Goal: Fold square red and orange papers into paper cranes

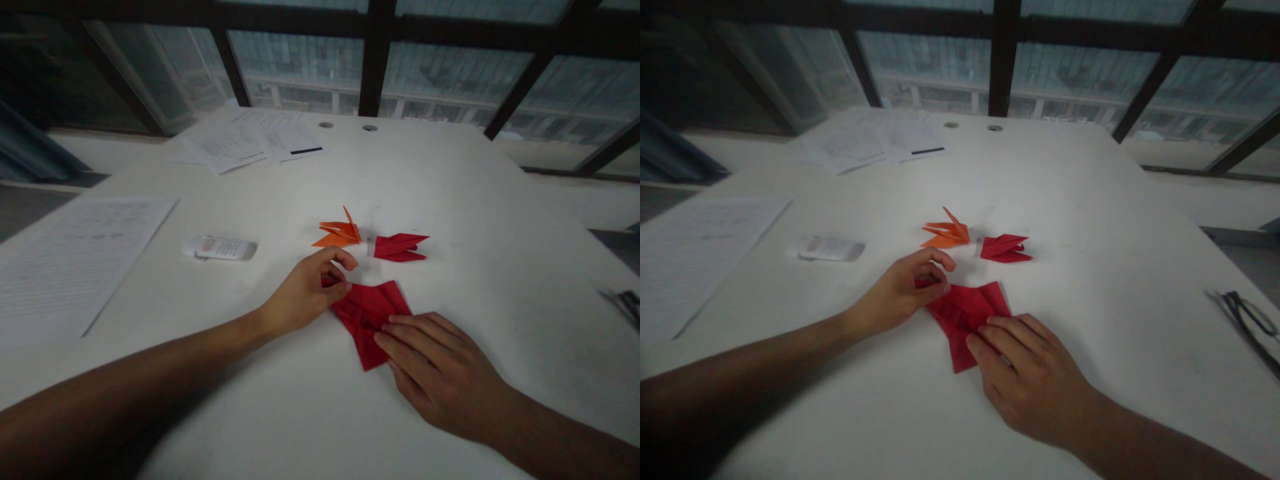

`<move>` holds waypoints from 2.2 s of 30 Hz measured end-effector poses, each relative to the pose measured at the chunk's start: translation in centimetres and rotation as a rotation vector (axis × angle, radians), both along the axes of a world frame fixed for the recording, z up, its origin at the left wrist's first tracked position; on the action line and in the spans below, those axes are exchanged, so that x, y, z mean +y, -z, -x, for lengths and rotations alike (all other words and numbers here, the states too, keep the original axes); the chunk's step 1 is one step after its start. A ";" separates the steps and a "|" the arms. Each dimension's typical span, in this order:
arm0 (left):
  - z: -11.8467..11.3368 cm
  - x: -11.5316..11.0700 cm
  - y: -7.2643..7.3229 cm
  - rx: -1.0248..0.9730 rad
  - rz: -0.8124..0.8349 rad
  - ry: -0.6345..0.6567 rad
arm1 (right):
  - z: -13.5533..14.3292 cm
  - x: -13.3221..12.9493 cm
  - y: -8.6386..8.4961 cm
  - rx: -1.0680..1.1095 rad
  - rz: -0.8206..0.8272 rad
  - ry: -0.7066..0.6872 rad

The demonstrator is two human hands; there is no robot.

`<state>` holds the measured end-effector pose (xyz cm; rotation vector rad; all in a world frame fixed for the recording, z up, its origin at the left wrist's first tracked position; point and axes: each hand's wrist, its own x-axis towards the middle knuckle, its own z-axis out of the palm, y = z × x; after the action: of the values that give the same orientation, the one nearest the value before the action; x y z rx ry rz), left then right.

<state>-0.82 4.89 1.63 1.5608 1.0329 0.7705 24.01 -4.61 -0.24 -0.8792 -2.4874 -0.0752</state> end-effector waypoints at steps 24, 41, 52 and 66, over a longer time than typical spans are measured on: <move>1.7 1.3 -1.1 0.111 -0.199 0.405 | -0.5 0.6 0.1 0.075 0.001 0.043; 1.5 1.4 -0.7 0.214 -0.274 0.368 | -0.5 0.6 0.2 0.041 0.137 0.069; 1.5 1.3 -0.4 0.216 -0.366 0.312 | -0.1 0.8 -0.4 0.016 0.111 0.021; 0.4 -3.0 0.2 0.477 -0.898 0.505 | -0.3 0.4 0.2 0.127 0.276 0.078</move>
<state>-1.26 1.87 1.41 2.7411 0.5498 0.5224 24.30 -4.22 -0.47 -1.0584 -2.3788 0.2955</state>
